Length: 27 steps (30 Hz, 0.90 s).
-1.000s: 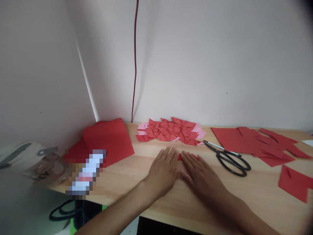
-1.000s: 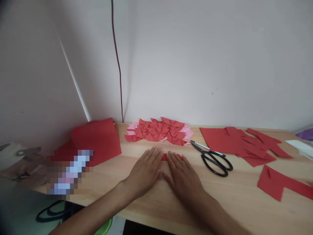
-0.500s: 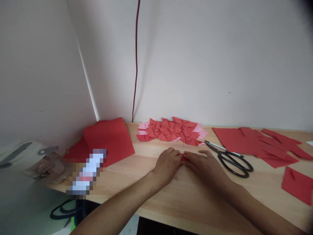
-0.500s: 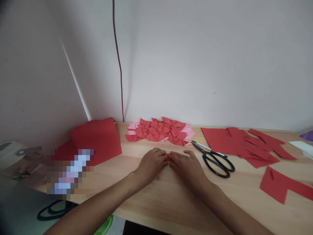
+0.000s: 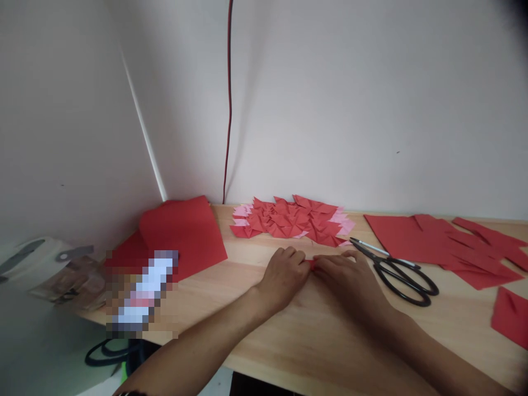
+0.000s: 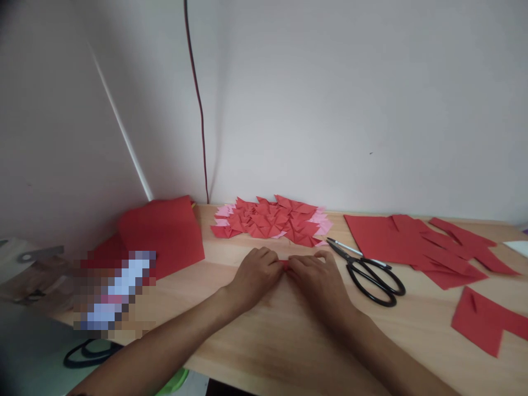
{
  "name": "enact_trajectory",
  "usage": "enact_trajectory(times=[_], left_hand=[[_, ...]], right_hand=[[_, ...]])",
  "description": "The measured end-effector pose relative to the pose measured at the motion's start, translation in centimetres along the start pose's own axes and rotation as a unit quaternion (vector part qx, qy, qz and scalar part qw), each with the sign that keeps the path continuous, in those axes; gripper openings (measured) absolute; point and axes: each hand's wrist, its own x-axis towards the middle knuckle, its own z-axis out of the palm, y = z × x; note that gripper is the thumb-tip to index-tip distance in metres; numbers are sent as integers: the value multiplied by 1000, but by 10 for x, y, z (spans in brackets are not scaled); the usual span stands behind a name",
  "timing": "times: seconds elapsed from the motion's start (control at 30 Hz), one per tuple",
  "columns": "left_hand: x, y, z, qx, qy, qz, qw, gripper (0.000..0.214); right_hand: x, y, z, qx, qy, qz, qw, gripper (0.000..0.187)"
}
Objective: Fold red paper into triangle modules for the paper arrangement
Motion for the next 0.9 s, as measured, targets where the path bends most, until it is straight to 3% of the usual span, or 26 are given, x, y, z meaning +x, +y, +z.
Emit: enact_trajectory(times=[0.3, 0.53, 0.9], left_hand=[[1, 6, 1, -123, 39, -60, 990, 12], [4, 4, 6, -237, 48, -148, 959, 6], [14, 3, -1, -243, 3, -212, 947, 7]], right_hand=[[1, 2, 5, 18, 8, 36, 999, 15], [3, 6, 6, 96, -21, 75, 992, 14], [10, 5, 5, 120, -28, 107, 987, 14]])
